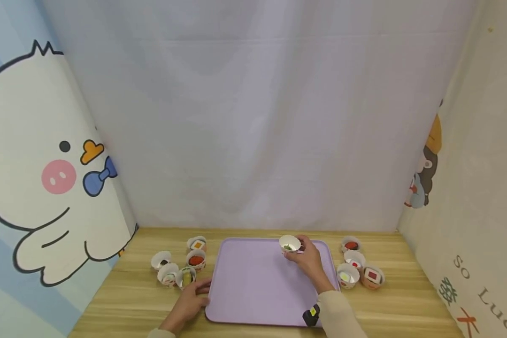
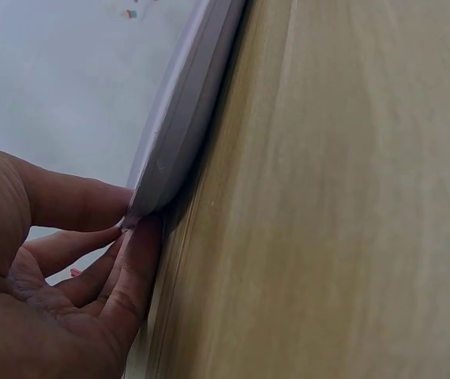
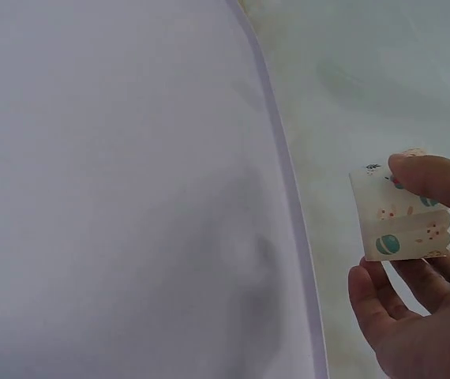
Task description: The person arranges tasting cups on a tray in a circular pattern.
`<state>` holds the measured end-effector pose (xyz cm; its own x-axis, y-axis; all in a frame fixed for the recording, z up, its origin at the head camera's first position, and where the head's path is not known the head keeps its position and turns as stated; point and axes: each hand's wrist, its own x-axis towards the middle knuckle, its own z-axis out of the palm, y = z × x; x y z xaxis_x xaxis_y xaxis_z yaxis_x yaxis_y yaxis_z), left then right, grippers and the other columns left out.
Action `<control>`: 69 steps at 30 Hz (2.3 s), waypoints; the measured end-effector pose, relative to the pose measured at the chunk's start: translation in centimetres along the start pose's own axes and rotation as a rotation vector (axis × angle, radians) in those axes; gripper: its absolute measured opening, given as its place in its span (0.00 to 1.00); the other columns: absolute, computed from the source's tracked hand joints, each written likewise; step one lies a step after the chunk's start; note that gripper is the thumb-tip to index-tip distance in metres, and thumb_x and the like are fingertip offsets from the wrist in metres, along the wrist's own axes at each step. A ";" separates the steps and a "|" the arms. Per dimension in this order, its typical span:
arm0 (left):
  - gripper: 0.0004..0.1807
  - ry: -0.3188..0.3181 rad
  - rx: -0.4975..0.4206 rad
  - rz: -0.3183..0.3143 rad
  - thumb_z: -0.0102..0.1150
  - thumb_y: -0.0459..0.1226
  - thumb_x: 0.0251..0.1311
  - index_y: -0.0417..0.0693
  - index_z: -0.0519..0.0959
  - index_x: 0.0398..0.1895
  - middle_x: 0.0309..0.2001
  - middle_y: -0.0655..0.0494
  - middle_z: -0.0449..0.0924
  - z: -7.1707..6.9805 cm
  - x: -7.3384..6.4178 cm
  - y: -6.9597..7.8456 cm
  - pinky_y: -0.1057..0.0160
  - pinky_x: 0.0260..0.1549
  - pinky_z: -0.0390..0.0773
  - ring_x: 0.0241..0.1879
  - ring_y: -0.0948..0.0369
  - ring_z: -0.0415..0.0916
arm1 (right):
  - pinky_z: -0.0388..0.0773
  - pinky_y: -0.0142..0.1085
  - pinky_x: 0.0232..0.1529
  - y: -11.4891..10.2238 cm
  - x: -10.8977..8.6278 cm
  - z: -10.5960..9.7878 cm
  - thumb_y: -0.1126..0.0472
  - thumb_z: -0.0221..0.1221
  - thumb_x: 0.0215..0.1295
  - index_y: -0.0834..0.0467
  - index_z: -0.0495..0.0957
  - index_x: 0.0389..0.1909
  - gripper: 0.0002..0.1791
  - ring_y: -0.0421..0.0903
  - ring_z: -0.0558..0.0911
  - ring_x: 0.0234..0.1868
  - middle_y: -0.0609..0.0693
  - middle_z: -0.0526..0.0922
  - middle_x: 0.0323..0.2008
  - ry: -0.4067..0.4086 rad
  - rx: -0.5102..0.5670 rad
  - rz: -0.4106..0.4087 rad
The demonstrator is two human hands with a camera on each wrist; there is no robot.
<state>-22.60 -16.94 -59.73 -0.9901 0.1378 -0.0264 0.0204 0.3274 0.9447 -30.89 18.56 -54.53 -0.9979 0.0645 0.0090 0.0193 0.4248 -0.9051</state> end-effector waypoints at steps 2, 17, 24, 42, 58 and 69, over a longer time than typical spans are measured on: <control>0.33 0.004 -0.001 0.011 0.57 0.19 0.44 0.22 0.69 0.61 0.56 0.29 0.76 -0.1 0.0 0.0 0.68 0.41 0.79 0.54 0.41 0.77 | 0.77 0.40 0.48 0.2 0.3 0.6 0.60 0.72 0.51 0.59 0.69 0.64 0.38 0.58 0.78 0.57 0.64 0.76 0.60 0.010 -0.001 0.001; 0.34 0.005 0.003 0.013 0.56 0.19 0.44 0.21 0.68 0.61 0.56 0.29 0.76 -0.3 -0.2 0.0 0.70 0.40 0.78 0.53 0.41 0.78 | 0.74 0.40 0.48 0.5 2.3 4.0 0.64 0.72 0.49 0.64 0.71 0.60 0.36 0.58 0.78 0.56 0.65 0.79 0.57 0.041 0.022 -0.013; 0.34 -0.001 -0.014 0.024 0.56 0.19 0.42 0.22 0.69 0.61 0.54 0.29 0.77 -0.1 -0.2 -0.2 0.71 0.38 0.78 0.53 0.42 0.78 | 0.74 0.42 0.49 0.9 3.1 4.8 0.64 0.72 0.48 0.63 0.71 0.59 0.34 0.59 0.78 0.56 0.64 0.80 0.56 0.052 0.029 -0.017; 0.34 -0.005 -0.007 0.029 0.55 0.18 0.42 0.21 0.68 0.60 0.56 0.28 0.76 -0.1 -0.4 -0.3 0.71 0.39 0.78 0.53 0.41 0.78 | 0.72 0.51 0.57 0.8 3.3 7.0 0.68 0.72 0.46 0.66 0.72 0.56 0.34 0.59 0.79 0.55 0.66 0.81 0.52 0.040 -0.010 -0.043; 0.34 0.000 -0.007 0.039 0.55 0.19 0.42 0.21 0.69 0.60 0.56 0.28 0.75 0.0 -0.2 -0.1 0.70 0.39 0.78 0.53 0.41 0.78 | 0.71 0.53 0.63 -0.3 3.0 5.2 0.72 0.69 0.49 0.69 0.65 0.64 0.39 0.65 0.73 0.64 0.68 0.73 0.62 0.005 0.066 -0.095; 0.34 -0.002 -0.029 0.032 0.54 0.18 0.42 0.20 0.68 0.61 0.57 0.27 0.74 -0.1 -0.2 -0.2 0.70 0.38 0.78 0.53 0.41 0.78 | 0.73 0.50 0.63 -2.9 1.8 2.8 0.70 0.67 0.54 0.67 0.67 0.63 0.34 0.62 0.72 0.66 0.66 0.72 0.63 0.054 0.041 -0.139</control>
<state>-22.40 -17.09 -59.87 -0.9887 0.1498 0.0035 0.0482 0.2958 0.9540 -32.88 14.91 -53.14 -0.9859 0.0571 0.1573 -0.1223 0.3955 -0.9103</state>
